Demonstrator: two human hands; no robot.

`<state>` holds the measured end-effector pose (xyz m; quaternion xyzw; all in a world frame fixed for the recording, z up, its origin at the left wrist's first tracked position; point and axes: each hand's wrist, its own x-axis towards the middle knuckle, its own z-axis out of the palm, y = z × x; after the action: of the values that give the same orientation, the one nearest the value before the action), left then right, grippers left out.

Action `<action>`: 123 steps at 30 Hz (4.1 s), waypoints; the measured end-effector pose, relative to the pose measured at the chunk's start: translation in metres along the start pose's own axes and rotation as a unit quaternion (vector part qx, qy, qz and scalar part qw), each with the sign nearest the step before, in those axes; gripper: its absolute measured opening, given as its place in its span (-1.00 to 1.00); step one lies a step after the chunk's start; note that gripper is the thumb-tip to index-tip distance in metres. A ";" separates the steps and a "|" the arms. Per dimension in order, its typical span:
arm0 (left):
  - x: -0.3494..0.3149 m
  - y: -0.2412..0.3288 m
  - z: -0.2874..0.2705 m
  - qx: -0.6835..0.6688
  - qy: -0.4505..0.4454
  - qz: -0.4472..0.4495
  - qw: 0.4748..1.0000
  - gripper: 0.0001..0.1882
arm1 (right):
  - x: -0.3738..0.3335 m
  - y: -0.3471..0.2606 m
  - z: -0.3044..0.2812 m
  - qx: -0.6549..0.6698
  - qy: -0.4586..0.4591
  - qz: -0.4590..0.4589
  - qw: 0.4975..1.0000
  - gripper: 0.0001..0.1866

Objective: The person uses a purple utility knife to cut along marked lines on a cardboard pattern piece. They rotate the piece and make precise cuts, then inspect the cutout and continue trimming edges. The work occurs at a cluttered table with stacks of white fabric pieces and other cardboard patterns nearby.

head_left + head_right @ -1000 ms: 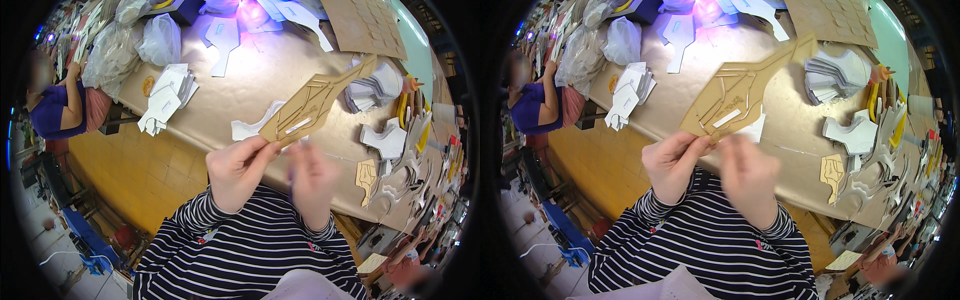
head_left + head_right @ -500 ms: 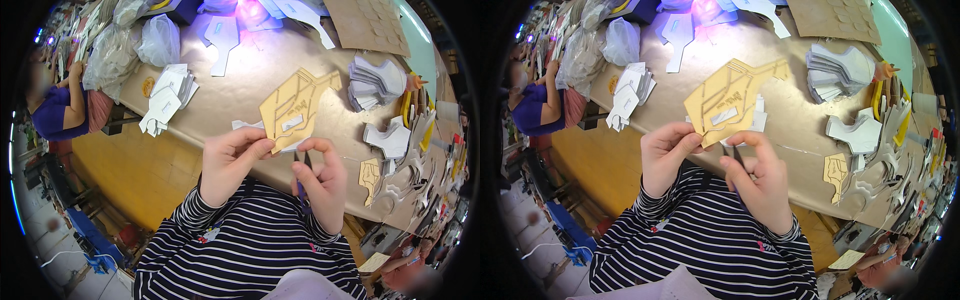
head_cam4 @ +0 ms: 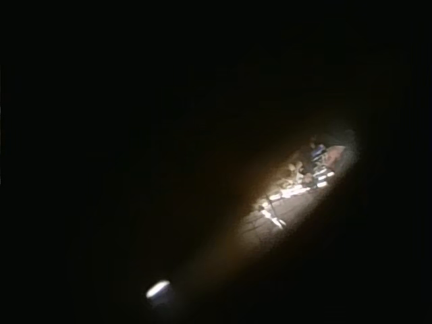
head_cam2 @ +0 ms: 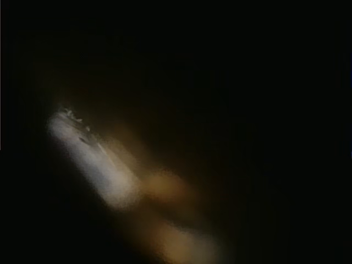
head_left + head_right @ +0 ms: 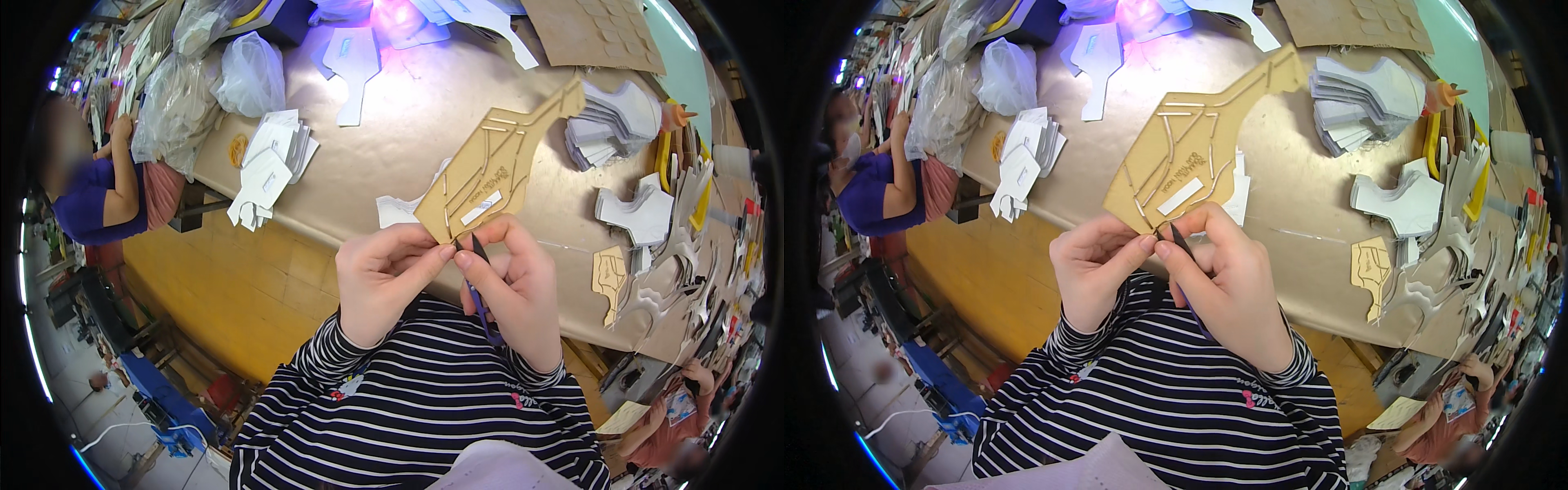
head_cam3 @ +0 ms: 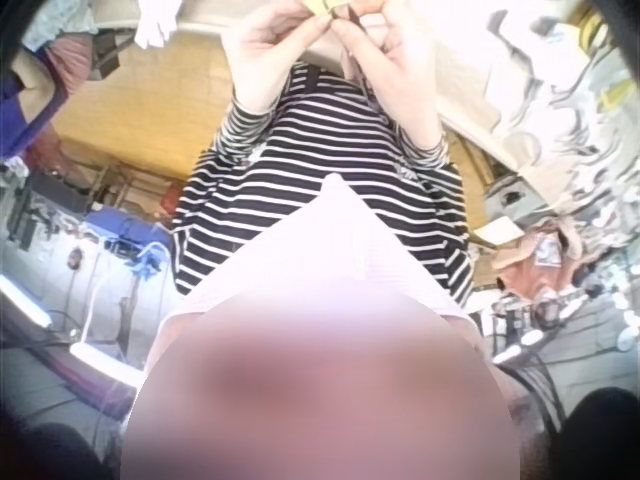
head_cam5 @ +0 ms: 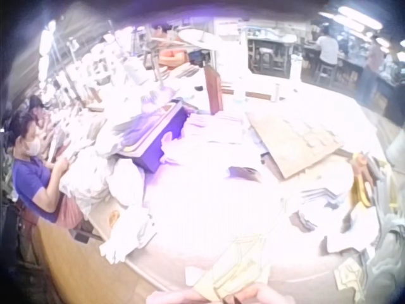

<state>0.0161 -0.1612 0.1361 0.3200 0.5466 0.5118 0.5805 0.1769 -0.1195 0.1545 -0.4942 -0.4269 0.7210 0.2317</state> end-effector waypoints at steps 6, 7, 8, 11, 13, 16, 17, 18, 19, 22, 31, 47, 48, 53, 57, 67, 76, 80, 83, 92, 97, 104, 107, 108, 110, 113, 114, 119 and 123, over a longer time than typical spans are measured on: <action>-0.003 -0.004 0.001 -0.009 0.016 0.013 1.000 -0.85 | 0.001 0.002 -0.003 -0.013 -0.016 0.000 1.000 -0.87; -0.004 -0.004 0.002 0.003 0.022 0.013 1.000 -0.86 | 0.001 0.002 -0.003 -0.015 -0.022 -0.006 1.000 -0.87; -0.004 -0.004 0.002 0.021 0.024 0.016 0.999 -0.87 | 0.002 0.003 -0.004 -0.015 -0.028 -0.011 0.999 -0.87; -0.005 -0.003 0.003 0.051 0.039 0.023 0.998 -0.89 | 0.003 0.004 -0.004 -0.027 -0.033 -0.005 0.999 -0.86; -0.006 -0.003 0.005 0.037 0.060 0.022 0.997 -0.91 | 0.002 0.005 -0.002 -0.032 -0.021 -0.007 0.999 -0.87; -0.006 -0.004 0.005 0.082 0.086 0.038 0.992 -0.94 | 0.004 0.007 0.003 -0.010 -0.008 -0.019 1.000 -0.87; -0.006 -0.005 0.006 0.088 0.093 0.050 0.990 -0.95 | 0.004 0.007 0.005 0.003 -0.006 -0.024 1.000 -0.87; -0.006 -0.006 0.006 0.091 0.103 0.057 0.989 -0.96 | 0.004 0.007 0.005 0.011 -0.006 -0.020 1.000 -0.88; -0.007 -0.007 0.007 0.093 0.113 0.064 0.987 -0.96 | 0.003 0.007 0.006 0.020 -0.007 -0.016 1.000 -0.88; -0.008 -0.009 0.010 0.087 0.134 0.078 0.984 -0.95 | 0.002 0.007 0.011 0.043 0.007 -0.013 0.999 -0.87; -0.005 -0.015 0.014 0.013 0.164 0.093 0.982 -0.93 | 0.005 0.018 0.028 0.041 0.060 -0.081 0.994 -0.89; -0.007 -0.016 0.018 -0.039 0.170 0.103 0.979 -0.92 | 0.012 0.031 0.038 0.096 0.128 -0.207 0.965 -0.85; -0.006 -0.016 0.017 -0.040 0.168 0.112 0.979 -0.91 | 0.010 0.028 0.034 0.098 0.111 -0.191 0.970 -0.84; 0.000 -0.017 0.012 -0.086 0.155 0.095 0.980 -0.87 | 0.000 0.014 0.014 0.101 0.037 -0.097 0.989 -0.60; 0.002 -0.020 0.013 -0.100 0.139 0.100 0.980 -0.86 | 0.001 0.013 0.015 0.179 0.007 -0.067 0.982 -0.47; -0.001 -0.025 0.015 -0.095 0.136 0.099 0.981 -0.86 | 0.004 0.024 0.026 -0.006 0.073 -0.146 0.986 -0.64; -0.002 -0.025 0.024 -0.068 0.175 0.129 0.974 -0.82 | 0.006 0.015 0.028 0.122 0.052 -0.091 0.987 -0.60; -0.004 -0.025 0.024 0.011 0.187 0.148 0.971 -0.79 | 0.006 0.010 0.026 0.187 0.021 -0.055 0.981 -0.52; -0.002 -0.027 0.025 0.055 0.192 0.191 0.961 -0.78 | 0.007 0.014 0.031 0.093 0.114 -0.139 0.979 -0.49; 0.001 -0.028 0.020 -0.029 0.166 0.131 0.977 -0.81 | 0.010 0.021 0.022 -0.015 0.129 -0.196 0.972 -0.53; 0.009 -0.028 0.001 -0.057 0.147 0.089 0.983 -0.81 | -0.008 -0.001 -0.016 -0.062 0.011 -0.090 0.994 -0.59; 0.025 -0.025 -0.017 -0.013 0.129 0.165 0.978 -0.84 | -0.013 -0.011 -0.039 0.021 0.210 -0.127 0.969 -0.66; 0.024 -0.022 -0.017 -0.038 0.132 0.150 0.979 -0.85 | -0.013 -0.012 -0.033 0.015 0.206 -0.119 0.971 -0.65; 0.023 -0.020 -0.017 -0.038 0.126 0.139 0.981 -0.84 | -0.012 -0.010 -0.029 0.009 0.205 -0.104 0.973 -0.65; 0.023 -0.018 -0.016 -0.035 0.115 0.110 0.987 -0.83 | -0.010 -0.006 -0.021 0.005 0.149 -0.086 0.985 -0.63; 0.018 -0.017 -0.007 -0.065 0.115 0.037 0.991 -0.78 | -0.005 0.002 -0.012 -0.002 0.055 -0.050 0.997 -0.59; 0.017 -0.017 -0.004 -0.055 0.112 0.022 0.992 -0.77 | -0.003 0.004 -0.009 0.001 0.024 -0.040 0.999 -0.58; 0.015 -0.011 -0.005 -0.024 0.061 0.010 0.998 -0.80 | 0.003 0.010 -0.007 -0.005 0.042 -0.008 0.999 -0.60; 0.016 -0.007 -0.009 -0.016 0.044 0.013 0.999 -0.80 | 0.001 0.008 -0.007 -0.046 0.111 -0.068 0.990 -0.74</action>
<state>0.0072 -0.1497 0.1228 0.2953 0.5593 0.5411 0.5543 0.1835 -0.1202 0.1467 -0.5508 -0.4638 0.6240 0.3034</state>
